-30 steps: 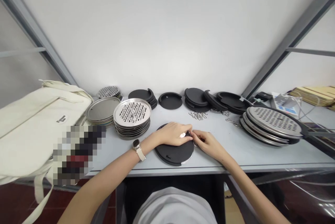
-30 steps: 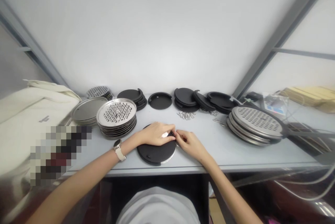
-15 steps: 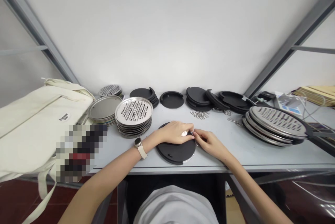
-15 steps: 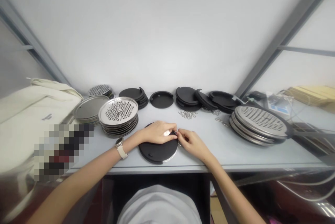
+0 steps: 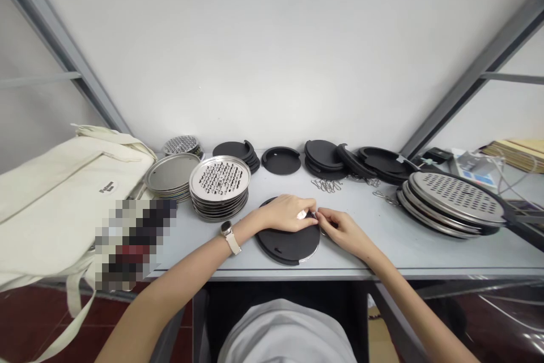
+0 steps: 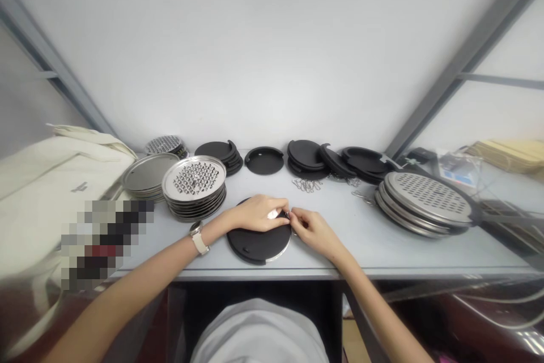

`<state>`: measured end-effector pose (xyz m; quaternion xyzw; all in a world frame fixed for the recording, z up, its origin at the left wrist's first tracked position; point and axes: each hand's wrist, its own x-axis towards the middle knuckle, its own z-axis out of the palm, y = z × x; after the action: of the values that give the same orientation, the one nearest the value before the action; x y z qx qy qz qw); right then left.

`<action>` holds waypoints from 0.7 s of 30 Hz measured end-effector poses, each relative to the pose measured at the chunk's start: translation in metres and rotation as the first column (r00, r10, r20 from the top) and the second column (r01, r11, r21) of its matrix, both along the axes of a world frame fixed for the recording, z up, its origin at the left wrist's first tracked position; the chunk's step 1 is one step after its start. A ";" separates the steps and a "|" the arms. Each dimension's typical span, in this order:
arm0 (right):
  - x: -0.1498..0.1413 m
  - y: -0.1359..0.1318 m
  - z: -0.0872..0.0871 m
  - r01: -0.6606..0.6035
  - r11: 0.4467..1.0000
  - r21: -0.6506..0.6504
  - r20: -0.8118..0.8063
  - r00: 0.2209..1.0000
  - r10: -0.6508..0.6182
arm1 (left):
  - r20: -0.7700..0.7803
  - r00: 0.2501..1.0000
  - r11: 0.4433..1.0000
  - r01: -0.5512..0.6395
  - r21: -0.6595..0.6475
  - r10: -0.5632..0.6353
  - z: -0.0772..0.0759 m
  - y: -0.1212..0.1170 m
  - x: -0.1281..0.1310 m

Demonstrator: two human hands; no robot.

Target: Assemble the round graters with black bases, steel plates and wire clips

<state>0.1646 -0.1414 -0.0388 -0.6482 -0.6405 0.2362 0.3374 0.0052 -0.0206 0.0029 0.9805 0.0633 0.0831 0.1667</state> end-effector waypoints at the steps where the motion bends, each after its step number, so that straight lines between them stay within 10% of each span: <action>1: 0.000 0.000 0.000 0.003 1.000 0.001 -0.001 1.000 -0.003 | 0.005 1.000 1.000 -0.001 0.004 0.001 0.000 0.000 0.000; 21: -0.001 0.001 0.002 0.049 0.998 0.040 0.024 0.998 -0.050 | 0.019 0.999 0.978 -0.052 0.202 0.049 0.005 -0.007 -0.004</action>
<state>0.1638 -0.1404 -0.0371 -0.6600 -0.6329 0.2072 0.3478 0.0015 -0.0278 0.0079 0.9898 0.0782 0.0999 0.0641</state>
